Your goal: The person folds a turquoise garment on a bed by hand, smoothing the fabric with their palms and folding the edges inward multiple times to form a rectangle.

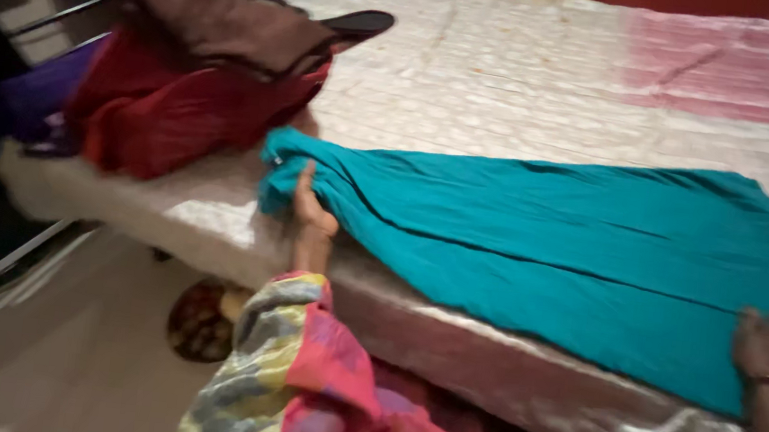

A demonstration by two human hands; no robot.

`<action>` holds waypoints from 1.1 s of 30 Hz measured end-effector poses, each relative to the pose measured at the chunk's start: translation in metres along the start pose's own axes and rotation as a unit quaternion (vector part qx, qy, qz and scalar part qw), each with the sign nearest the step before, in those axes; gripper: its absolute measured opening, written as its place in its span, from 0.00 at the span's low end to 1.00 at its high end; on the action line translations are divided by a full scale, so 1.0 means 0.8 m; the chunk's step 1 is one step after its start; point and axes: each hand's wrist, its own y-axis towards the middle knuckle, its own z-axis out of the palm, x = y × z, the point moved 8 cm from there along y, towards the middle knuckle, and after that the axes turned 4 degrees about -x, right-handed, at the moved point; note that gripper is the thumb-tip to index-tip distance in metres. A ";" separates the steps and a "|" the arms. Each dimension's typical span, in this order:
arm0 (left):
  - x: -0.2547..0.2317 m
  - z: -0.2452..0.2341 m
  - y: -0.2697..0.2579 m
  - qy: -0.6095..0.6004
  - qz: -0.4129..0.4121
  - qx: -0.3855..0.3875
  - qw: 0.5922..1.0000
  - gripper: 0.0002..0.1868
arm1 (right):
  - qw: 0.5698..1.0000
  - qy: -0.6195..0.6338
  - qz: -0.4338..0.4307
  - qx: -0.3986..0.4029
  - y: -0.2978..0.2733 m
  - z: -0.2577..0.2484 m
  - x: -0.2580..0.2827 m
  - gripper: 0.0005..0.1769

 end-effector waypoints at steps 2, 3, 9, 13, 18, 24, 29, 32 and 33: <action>0.007 0.082 -0.014 0.115 0.144 0.101 0.978 0.27 | 0.993 -0.106 -0.026 -0.041 0.002 0.001 -0.011 0.37; 0.007 0.137 -0.038 0.213 0.279 0.190 0.917 0.30 | 0.984 -0.173 -0.031 -0.037 0.003 0.009 -0.014 0.37; 0.237 0.378 -0.198 0.468 0.480 0.387 0.633 0.26 | 0.996 -0.055 -0.057 0.029 0.000 0.031 -0.029 0.37; 0.420 0.445 -0.265 0.560 0.125 0.461 0.677 0.43 | 0.996 -0.049 -0.068 0.005 -0.006 0.030 -0.028 0.38; 0.455 0.349 -0.178 0.698 0.133 0.355 0.607 0.55 | 0.996 -0.050 -0.065 0.020 -0.008 0.040 -0.033 0.38; 0.332 0.135 -0.053 0.732 0.077 0.098 0.670 0.63 | 0.995 -0.044 -0.081 -0.041 -0.015 0.045 -0.035 0.44; 0.384 0.129 -0.056 0.757 -0.072 0.151 0.632 0.66 | 0.994 -0.072 -0.080 -0.018 -0.014 0.052 -0.042 0.42; 0.392 0.146 -0.073 0.698 0.051 0.210 0.682 0.61 | 0.992 -0.095 -0.084 -0.002 -0.016 0.043 -0.031 0.42; 0.392 0.144 -0.068 0.651 0.013 0.210 0.730 0.58 | 0.992 -0.092 -0.083 0.017 -0.017 0.041 -0.028 0.41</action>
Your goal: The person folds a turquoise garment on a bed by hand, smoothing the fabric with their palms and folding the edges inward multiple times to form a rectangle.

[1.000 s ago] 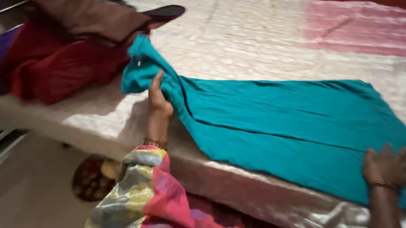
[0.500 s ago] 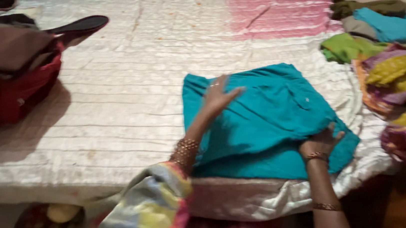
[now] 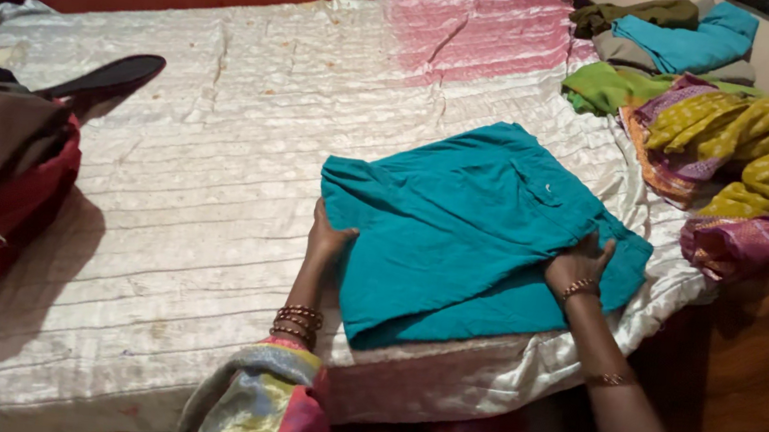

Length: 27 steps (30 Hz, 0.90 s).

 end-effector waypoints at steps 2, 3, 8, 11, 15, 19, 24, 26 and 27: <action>0.002 -0.013 0.008 -0.084 0.004 0.011 0.996 0.57 | 0.997 0.025 -0.001 0.069 -0.004 -0.007 0.001 0.33; 0.002 -0.034 0.015 -0.093 0.027 0.008 0.995 0.57 | 0.992 0.046 -0.002 0.117 -0.006 -0.014 0.003 0.27; 0.014 -0.214 -0.010 0.005 0.042 -0.035 0.998 0.54 | 0.943 0.327 -0.062 0.007 -0.003 -0.121 0.058 0.24; 0.010 -0.292 -0.061 0.228 0.015 -0.101 0.968 0.50 | 0.912 0.406 -0.057 -0.003 0.003 -0.146 0.126 0.26; -0.026 -0.297 -0.095 0.286 0.150 -0.134 0.937 0.41 | 0.902 0.424 -0.075 0.033 0.059 -0.109 0.221 0.36; -0.058 -0.252 -0.105 0.315 0.280 -0.111 0.900 0.38 | 0.928 0.352 0.058 0.108 0.113 -0.012 0.262 0.56; -0.053 -0.196 -0.098 0.404 0.202 -0.018 0.892 0.45 | 0.889 0.439 0.050 0.123 0.153 0.037 0.272 0.43; -0.040 -0.188 -0.099 0.439 0.165 0.021 0.883 0.45 | 0.863 0.490 0.096 0.071 0.157 0.033 0.243 0.34; -0.040 -0.187 -0.094 0.440 0.156 0.025 0.884 0.45 | 0.867 0.486 0.103 0.044 0.157 0.028 0.222 0.30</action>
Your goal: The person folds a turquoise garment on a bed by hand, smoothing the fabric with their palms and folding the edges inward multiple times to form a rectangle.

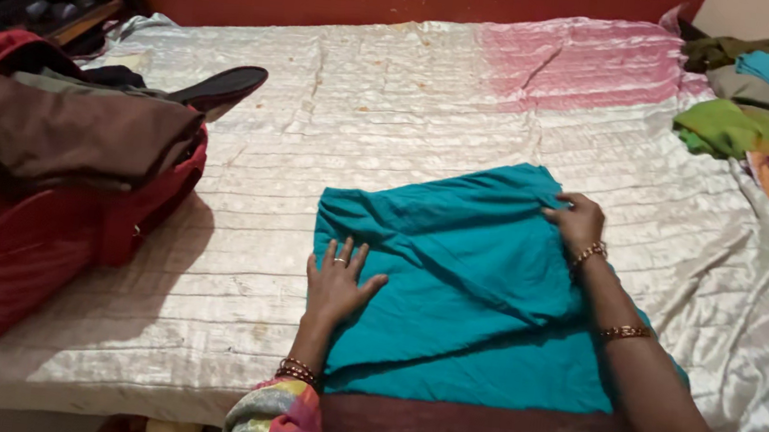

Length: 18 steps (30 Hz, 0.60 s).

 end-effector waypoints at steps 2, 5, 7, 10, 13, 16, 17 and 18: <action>0.004 0.007 -0.005 0.001 -0.011 0.027 1.000 0.46 | 0.965 -0.219 -0.084 -0.118 -0.021 -0.034 -0.006 0.15; 0.001 0.003 -0.003 0.001 -0.010 0.029 1.000 0.46 | 0.984 -0.180 0.004 0.005 -0.016 -0.041 -0.045 0.17; 0.001 0.003 0.001 0.004 -0.023 0.059 0.998 0.48 | 0.979 -0.192 -0.032 0.064 -0.007 -0.035 -0.037 0.19; -0.016 0.004 0.018 0.002 -0.018 0.045 0.999 0.49 | 0.986 -0.153 -0.066 0.027 0.000 -0.043 0.006 0.23; -0.035 0.006 0.019 0.013 0.002 -0.023 1.000 0.47 | 0.971 -0.053 -0.223 0.070 -0.066 0.001 0.106 0.20; -0.040 0.004 0.013 -0.007 0.019 -0.080 0.997 0.44 | 0.942 -0.050 -0.302 0.139 -0.140 0.052 0.190 0.20; -0.039 0.001 0.010 -0.021 0.025 -0.095 0.995 0.43 | 0.943 -0.084 -0.311 0.086 -0.147 0.047 0.206 0.20; -0.041 0.001 0.007 -0.028 0.025 -0.097 0.995 0.42 | 0.940 -0.118 -0.320 0.033 -0.149 0.041 0.219 0.21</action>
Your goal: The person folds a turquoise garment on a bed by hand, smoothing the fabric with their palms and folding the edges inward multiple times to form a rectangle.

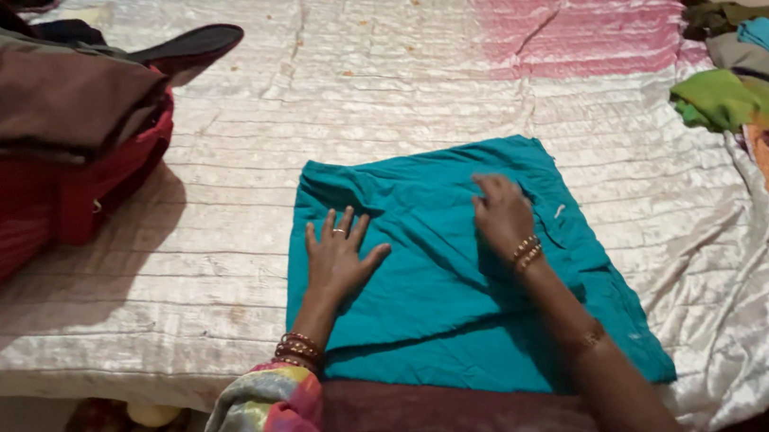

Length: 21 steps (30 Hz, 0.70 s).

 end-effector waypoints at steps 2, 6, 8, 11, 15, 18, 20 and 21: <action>0.001 -0.005 -0.002 -0.011 -0.002 -0.008 1.000 0.41 | 0.995 -0.086 0.025 -0.052 0.010 -0.017 -0.007 0.22; -0.003 -0.013 0.001 -0.027 -0.007 -0.008 1.000 0.39 | 0.974 -0.132 0.178 0.037 0.015 -0.010 -0.089 0.19; -0.004 -0.015 0.001 -0.029 -0.009 -0.008 1.000 0.39 | 0.969 -0.106 0.209 0.074 0.009 0.008 -0.128 0.14; -0.005 -0.017 0.000 -0.033 -0.011 -0.016 0.999 0.39 | 0.984 -0.090 0.149 0.026 0.011 0.024 -0.158 0.10; -0.005 -0.018 0.001 -0.026 -0.007 -0.020 0.999 0.38 | 0.985 -0.142 0.098 0.016 0.019 0.031 -0.170 0.09; -0.006 -0.019 0.001 -0.034 -0.013 -0.014 0.999 0.38 | 0.976 -0.183 0.100 0.064 0.018 0.022 -0.177 0.09; -0.005 -0.017 0.001 -0.037 -0.014 -0.005 0.999 0.38 | 0.969 -0.198 0.115 0.092 0.013 0.021 -0.185 0.09; -0.006 -0.016 0.001 -0.038 -0.012 -0.008 0.999 0.38 | 0.967 -0.200 0.128 0.097 0.013 0.024 -0.189 0.09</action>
